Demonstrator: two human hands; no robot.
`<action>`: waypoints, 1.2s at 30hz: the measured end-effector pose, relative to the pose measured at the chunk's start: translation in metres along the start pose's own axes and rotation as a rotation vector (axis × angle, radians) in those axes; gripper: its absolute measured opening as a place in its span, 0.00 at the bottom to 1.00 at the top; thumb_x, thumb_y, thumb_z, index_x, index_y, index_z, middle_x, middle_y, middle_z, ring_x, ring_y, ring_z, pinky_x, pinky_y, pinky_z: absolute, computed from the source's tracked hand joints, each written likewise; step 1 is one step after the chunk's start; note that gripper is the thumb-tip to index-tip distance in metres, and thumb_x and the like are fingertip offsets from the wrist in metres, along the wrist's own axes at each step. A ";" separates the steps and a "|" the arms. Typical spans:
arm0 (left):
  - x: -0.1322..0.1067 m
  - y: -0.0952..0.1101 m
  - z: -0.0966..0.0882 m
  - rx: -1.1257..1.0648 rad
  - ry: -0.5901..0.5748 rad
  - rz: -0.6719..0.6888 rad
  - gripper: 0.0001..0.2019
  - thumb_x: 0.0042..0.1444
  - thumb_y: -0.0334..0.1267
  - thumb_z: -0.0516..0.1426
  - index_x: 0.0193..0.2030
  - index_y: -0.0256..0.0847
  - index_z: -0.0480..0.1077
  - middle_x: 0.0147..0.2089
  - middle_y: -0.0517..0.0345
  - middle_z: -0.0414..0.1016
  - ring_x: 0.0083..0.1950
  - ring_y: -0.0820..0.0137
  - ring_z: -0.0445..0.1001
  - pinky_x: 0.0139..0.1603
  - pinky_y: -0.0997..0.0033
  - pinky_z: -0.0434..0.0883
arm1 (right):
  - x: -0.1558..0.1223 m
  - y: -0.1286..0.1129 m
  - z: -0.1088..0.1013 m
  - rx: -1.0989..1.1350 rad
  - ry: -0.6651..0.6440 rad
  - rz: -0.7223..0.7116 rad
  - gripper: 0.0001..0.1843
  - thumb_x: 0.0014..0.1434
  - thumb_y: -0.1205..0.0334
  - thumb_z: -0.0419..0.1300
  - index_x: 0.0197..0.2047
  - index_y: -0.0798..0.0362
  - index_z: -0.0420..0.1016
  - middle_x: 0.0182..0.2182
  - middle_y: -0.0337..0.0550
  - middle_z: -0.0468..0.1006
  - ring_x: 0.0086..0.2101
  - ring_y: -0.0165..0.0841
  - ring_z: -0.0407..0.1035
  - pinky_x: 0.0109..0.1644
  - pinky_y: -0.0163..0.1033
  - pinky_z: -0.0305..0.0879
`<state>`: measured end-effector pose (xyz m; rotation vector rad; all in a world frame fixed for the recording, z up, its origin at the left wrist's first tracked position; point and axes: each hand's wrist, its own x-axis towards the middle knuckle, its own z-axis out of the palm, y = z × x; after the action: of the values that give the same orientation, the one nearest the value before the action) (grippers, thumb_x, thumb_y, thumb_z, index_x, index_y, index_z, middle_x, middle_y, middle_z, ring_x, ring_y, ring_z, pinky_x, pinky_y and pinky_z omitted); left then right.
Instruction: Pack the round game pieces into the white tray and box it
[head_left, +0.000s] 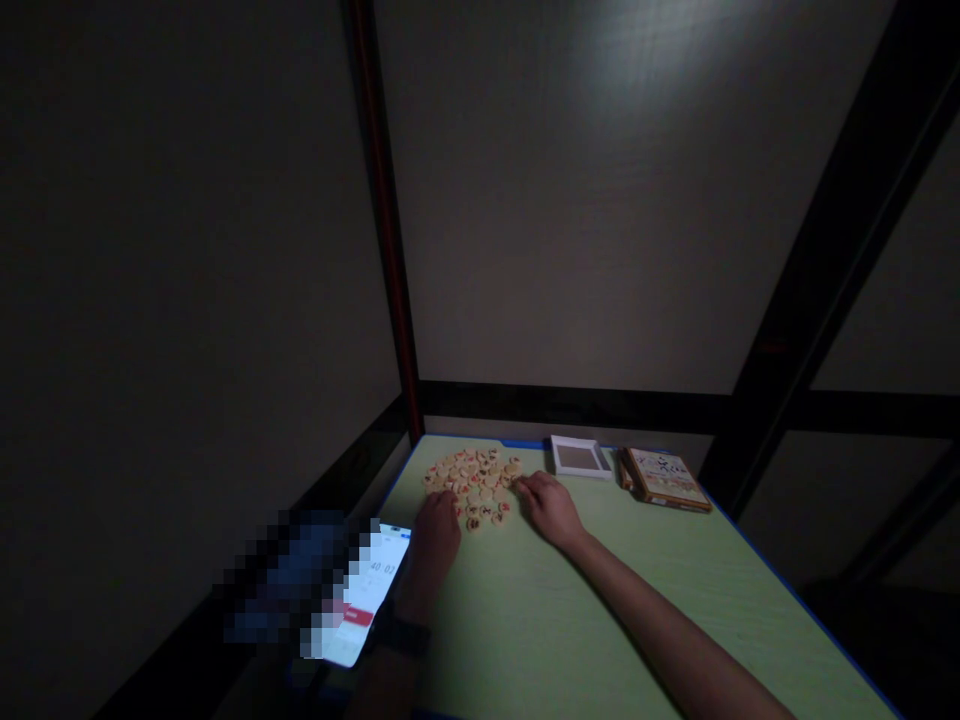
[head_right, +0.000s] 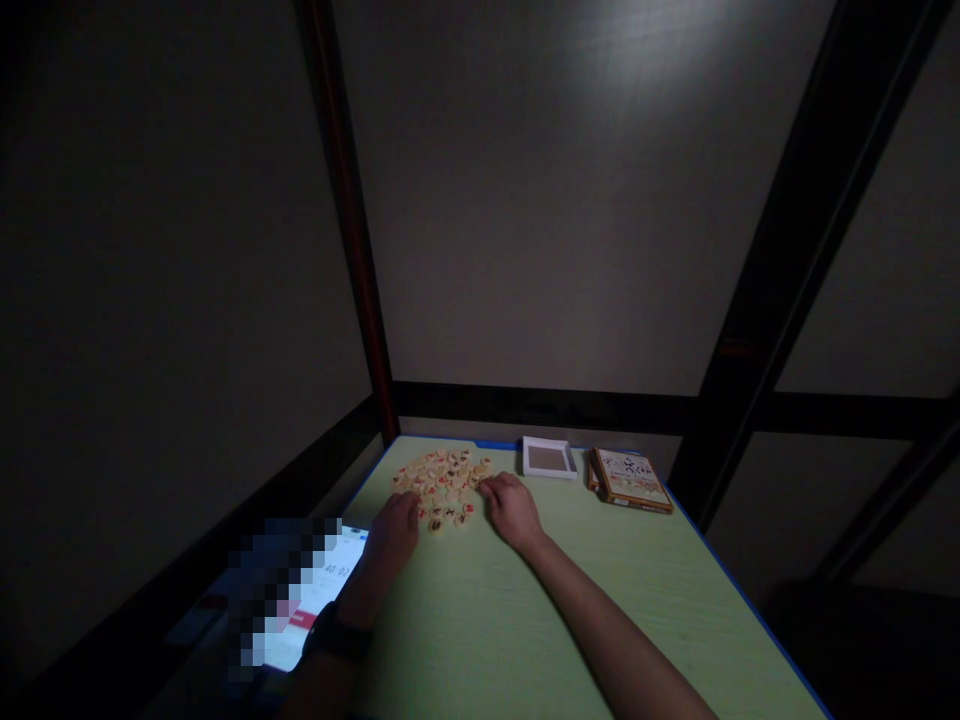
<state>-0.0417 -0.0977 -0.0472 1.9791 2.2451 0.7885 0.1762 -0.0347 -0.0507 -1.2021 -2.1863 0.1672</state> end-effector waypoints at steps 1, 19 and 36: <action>0.000 0.000 0.000 -0.002 -0.008 0.000 0.14 0.63 0.26 0.48 0.46 0.37 0.73 0.46 0.47 0.75 0.48 0.64 0.74 0.51 0.67 0.68 | 0.001 0.004 -0.003 -0.009 0.017 0.017 0.16 0.69 0.63 0.50 0.43 0.54 0.81 0.36 0.48 0.79 0.40 0.37 0.72 0.46 0.39 0.67; -0.004 0.001 -0.005 0.073 -0.034 -0.001 0.18 0.61 0.23 0.48 0.51 0.36 0.74 0.51 0.46 0.74 0.52 0.64 0.74 0.55 0.69 0.68 | 0.000 0.006 -0.007 -0.104 -0.150 -0.106 0.10 0.64 0.67 0.56 0.47 0.55 0.76 0.41 0.50 0.78 0.44 0.39 0.70 0.48 0.40 0.65; -0.004 0.003 -0.006 0.108 -0.079 -0.033 0.19 0.59 0.20 0.49 0.53 0.35 0.73 0.52 0.45 0.73 0.54 0.64 0.72 0.56 0.67 0.66 | 0.003 0.016 -0.008 0.324 -0.260 0.002 0.09 0.53 0.69 0.58 0.31 0.55 0.80 0.29 0.42 0.80 0.30 0.33 0.72 0.36 0.35 0.65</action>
<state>-0.0408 -0.1037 -0.0419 1.9747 2.3140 0.5873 0.1916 -0.0246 -0.0492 -1.0442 -2.2644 0.6845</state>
